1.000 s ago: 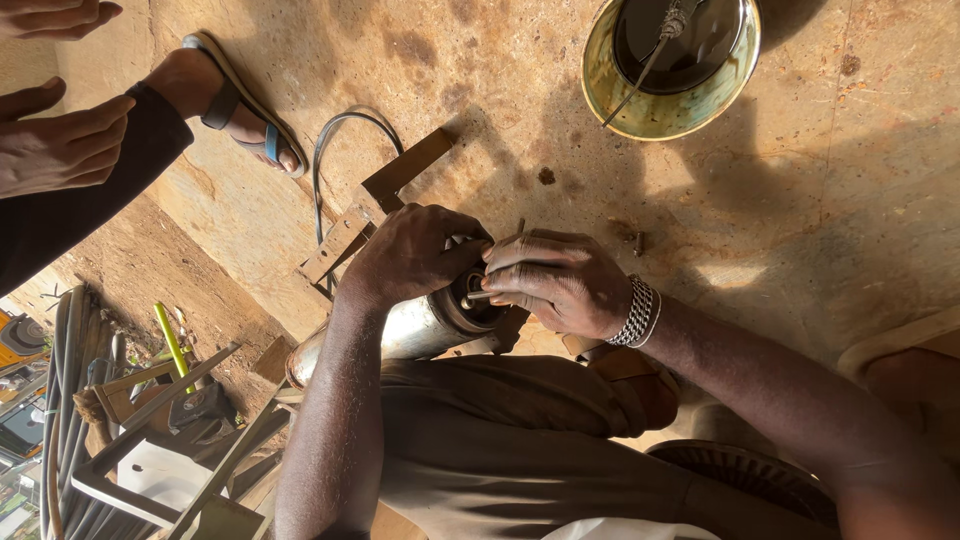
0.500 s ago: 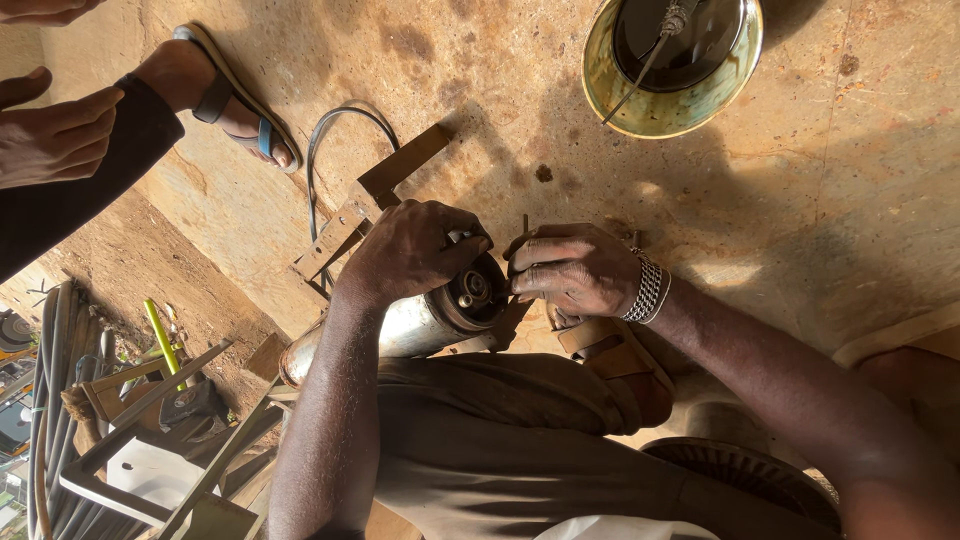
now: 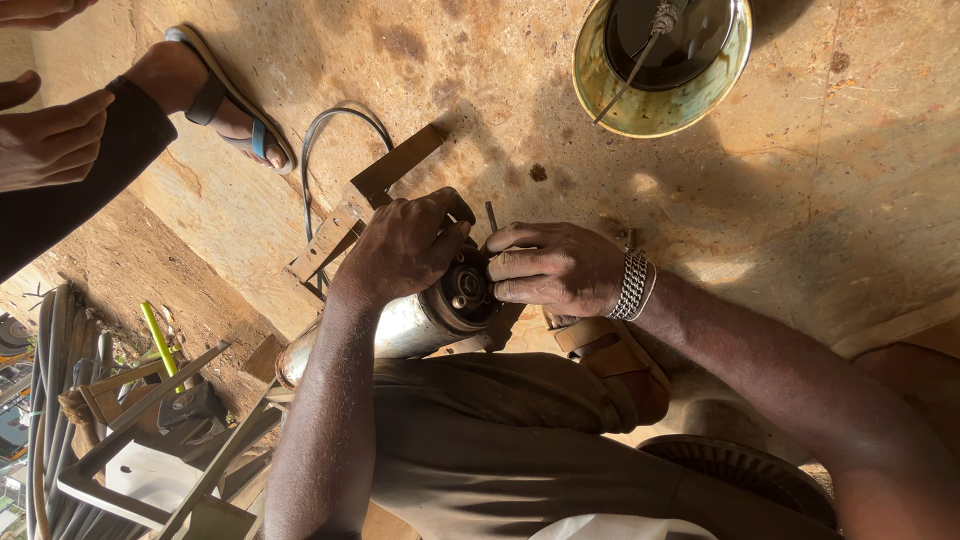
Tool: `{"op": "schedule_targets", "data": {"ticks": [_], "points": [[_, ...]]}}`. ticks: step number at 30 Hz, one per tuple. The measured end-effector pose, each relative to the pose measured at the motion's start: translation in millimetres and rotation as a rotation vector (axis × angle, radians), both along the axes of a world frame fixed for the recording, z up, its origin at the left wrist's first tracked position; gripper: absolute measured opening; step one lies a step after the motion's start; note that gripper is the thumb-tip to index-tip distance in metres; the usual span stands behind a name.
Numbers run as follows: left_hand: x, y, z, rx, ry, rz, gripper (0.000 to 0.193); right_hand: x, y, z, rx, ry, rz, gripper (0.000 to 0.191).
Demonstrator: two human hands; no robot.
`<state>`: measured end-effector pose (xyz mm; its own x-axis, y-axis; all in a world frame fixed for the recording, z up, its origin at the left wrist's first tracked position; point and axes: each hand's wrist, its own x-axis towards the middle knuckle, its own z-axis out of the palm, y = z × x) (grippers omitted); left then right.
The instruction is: The person sits on the floor and uses a screwdriver to tighten screws on a cylindrical metal object. They repeatedly dip the screwdriver into a small container of dark liquid and apply it to the screws while working.
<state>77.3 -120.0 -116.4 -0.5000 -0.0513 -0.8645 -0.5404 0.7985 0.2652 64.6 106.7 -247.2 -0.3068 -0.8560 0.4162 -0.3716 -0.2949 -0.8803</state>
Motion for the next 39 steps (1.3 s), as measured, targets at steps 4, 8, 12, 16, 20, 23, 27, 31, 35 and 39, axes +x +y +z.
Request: {"op": "schedule_targets", "data": {"ticks": [4, 8, 12, 16, 20, 23, 27, 31, 35, 39], "points": [[1.9, 0.7, -0.9, -0.019, 0.051, -0.031, 0.02, 4.1, -3.5, -10.3, 0.135, 0.062, 0.115, 0.021], [0.7, -0.2, -1.7, 0.009, 0.12, -0.056, 0.019, 17.0, 4.3, -16.3, 0.173, -0.159, 0.048, 0.049], [4.7, -1.3, -3.9, 0.019, 0.101, -0.028, 0.019, 42.0, 41.1, 32.3, 0.21, -0.165, -0.178, 0.047], [12.1, -6.1, -5.8, -0.038, 0.106, -0.044, 0.018, 41.8, 38.2, 84.0, 0.043, -0.203, -0.09, 0.041], [11.1, -13.3, -13.5, -0.063, 0.074, -0.01, 0.016, 7.8, -31.9, 69.6, 0.306, -0.072, -0.095, 0.039], [12.6, -16.7, -15.2, -0.056, 0.123, -0.027, 0.015, -5.6, -53.4, 47.0, 0.292, -0.225, -0.18, 0.053], [15.7, -18.2, -15.5, -0.076, 0.118, 0.002, 0.017, 0.8, -43.9, 43.6, 0.393, -0.357, -0.099, 0.066], [17.0, -15.4, -15.1, -0.097, 0.09, -0.032, 0.022, -4.9, -48.7, 44.2, 0.383, -0.456, -0.08, 0.061], [14.3, -12.0, -15.6, -0.145, 0.024, -0.013, 0.019, -9.8, -52.4, 29.5, 0.923, -0.826, 0.096, 0.046], [13.1, -12.6, -15.6, -0.144, 0.093, -0.043, 0.021, 6.9, -25.1, 9.7, 0.53, -0.333, -0.179, 0.016]]}}
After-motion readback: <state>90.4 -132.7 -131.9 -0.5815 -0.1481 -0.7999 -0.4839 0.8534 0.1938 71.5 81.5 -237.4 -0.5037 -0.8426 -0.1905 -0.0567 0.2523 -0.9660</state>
